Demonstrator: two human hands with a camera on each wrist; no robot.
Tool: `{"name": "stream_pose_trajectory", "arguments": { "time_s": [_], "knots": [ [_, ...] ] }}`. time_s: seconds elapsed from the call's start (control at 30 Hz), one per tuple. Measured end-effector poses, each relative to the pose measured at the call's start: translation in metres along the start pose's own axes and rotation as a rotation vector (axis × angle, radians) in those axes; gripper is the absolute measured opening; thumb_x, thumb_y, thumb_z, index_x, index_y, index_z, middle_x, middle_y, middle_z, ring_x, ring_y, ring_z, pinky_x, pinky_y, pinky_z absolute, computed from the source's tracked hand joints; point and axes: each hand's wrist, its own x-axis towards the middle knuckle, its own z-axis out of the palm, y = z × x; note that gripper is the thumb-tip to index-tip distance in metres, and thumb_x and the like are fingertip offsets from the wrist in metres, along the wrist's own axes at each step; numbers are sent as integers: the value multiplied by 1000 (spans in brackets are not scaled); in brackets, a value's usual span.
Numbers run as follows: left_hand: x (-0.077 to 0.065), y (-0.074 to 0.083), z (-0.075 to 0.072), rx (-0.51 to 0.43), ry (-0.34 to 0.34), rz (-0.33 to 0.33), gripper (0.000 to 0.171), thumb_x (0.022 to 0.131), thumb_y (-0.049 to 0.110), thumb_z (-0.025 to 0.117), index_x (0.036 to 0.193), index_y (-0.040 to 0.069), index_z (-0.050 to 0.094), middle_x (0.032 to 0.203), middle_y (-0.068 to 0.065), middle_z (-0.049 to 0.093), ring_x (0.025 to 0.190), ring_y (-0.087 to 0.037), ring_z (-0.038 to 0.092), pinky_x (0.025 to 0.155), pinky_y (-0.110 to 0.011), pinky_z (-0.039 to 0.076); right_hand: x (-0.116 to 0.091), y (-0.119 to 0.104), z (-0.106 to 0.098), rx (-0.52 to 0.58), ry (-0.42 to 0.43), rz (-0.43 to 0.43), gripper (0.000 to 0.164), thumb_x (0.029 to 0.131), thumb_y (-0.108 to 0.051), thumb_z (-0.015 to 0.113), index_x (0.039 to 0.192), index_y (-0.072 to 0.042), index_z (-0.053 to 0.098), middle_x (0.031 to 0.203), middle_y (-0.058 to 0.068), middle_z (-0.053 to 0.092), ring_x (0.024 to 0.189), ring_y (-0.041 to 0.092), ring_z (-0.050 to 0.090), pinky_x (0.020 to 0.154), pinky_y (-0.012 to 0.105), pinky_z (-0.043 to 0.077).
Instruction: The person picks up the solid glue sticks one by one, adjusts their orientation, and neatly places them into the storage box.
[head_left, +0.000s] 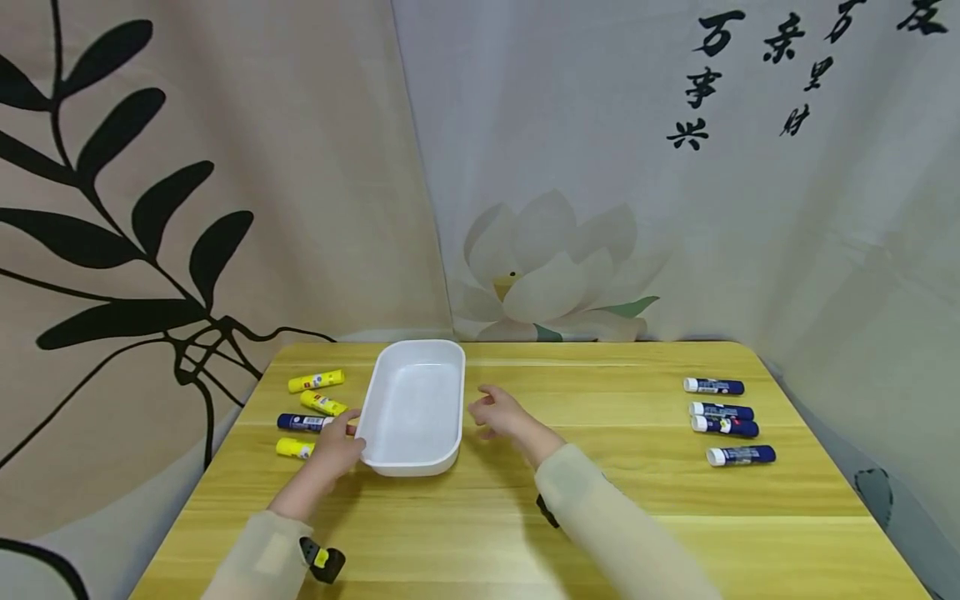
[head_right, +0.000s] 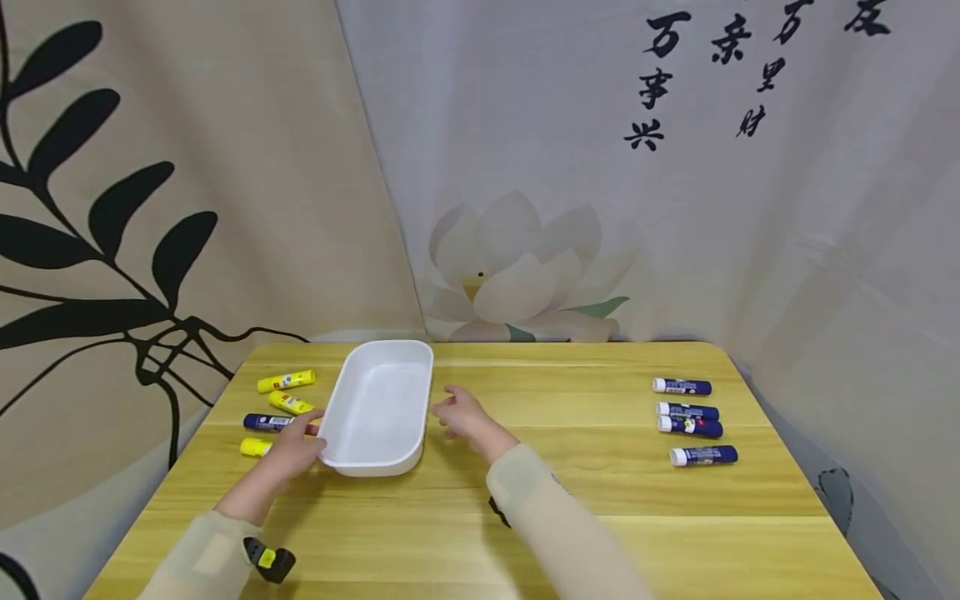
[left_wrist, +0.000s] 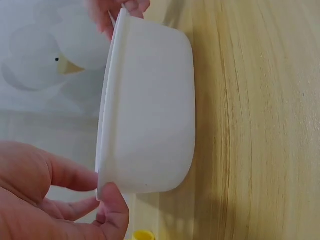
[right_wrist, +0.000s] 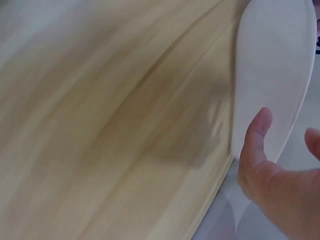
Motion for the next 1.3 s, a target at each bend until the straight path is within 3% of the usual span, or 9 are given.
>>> {"name": "stream_pose_trajectory", "arguments": {
  "time_s": [0.17, 0.33, 0.6, 0.73, 0.9, 1.03, 1.1, 1.17, 1.3],
  "knots": [
    [0, 0, -1, 15, 18, 20, 60, 81, -9, 45, 141, -8, 34, 111, -27, 49, 86, -27, 51, 62, -25, 44, 7, -2, 24, 102, 41, 26, 56, 93, -11, 56, 143, -2, 33, 117, 16, 50, 93, 27, 59, 84, 44, 54],
    [3, 0, -2, 30, 23, 35, 59, 83, -8, 45, 141, -6, 36, 112, -27, 50, 88, -28, 51, 62, -25, 44, 10, -4, 29, 144, 78, 45, 52, 91, -2, 56, 139, -1, 36, 102, 11, 49, 74, 19, 56, 80, 43, 54],
    [20, -2, -4, 99, 59, 50, 43, 94, 4, 46, 137, -2, 45, 119, -24, 53, 102, -31, 50, 79, -34, 47, 6, 2, 29, 272, 9, 88, 50, 80, 11, 56, 119, 1, 26, 81, 13, 54, 58, 17, 58, 67, 35, 58],
    [28, 1, -2, 87, 81, 60, 38, 97, 7, 45, 134, 0, 51, 123, -23, 52, 104, -31, 49, 83, -37, 47, -2, 7, 32, 362, -7, 101, 50, 80, 13, 54, 117, 0, 23, 82, 13, 51, 57, 17, 57, 63, 31, 58],
    [30, -3, 1, 92, 122, 73, 43, 97, 18, 49, 135, -2, 47, 114, -25, 56, 98, -32, 54, 75, -33, 48, -9, 10, 22, 342, -39, 125, 56, 84, 2, 61, 124, -1, 21, 89, 12, 51, 66, 17, 56, 67, 34, 58],
    [22, -6, 6, -35, 74, -28, 58, 98, 35, 44, 139, -3, 31, 113, -27, 50, 91, -30, 55, 66, -30, 49, -5, 11, -3, 234, 3, 178, 70, 86, -20, 68, 134, -5, 20, 106, 16, 49, 79, 20, 54, 70, 34, 58],
    [16, -8, 8, -110, 48, -84, 59, 97, 39, 44, 133, -5, 30, 104, -24, 52, 82, -26, 56, 63, -29, 48, 0, 10, -17, 195, 51, 183, 73, 87, -27, 66, 139, -7, 20, 118, 20, 47, 92, 26, 54, 77, 36, 56],
    [9, -8, 11, -155, 13, -127, 54, 96, 40, 45, 120, -7, 38, 88, -17, 53, 68, -20, 53, 58, -27, 47, 8, 6, -30, 146, 98, 158, 72, 89, -31, 63, 143, -8, 21, 130, 22, 41, 107, 33, 52, 86, 41, 53],
    [-8, -7, 17, -219, -79, -176, 39, 95, 35, 49, 97, -3, 44, 67, -5, 48, 53, -12, 44, 50, -22, 43, 24, -5, -49, -33, 124, 44, 68, 94, -33, 55, 147, -7, 21, 145, 21, 34, 130, 38, 38, 104, 51, 38]
  ]
}}
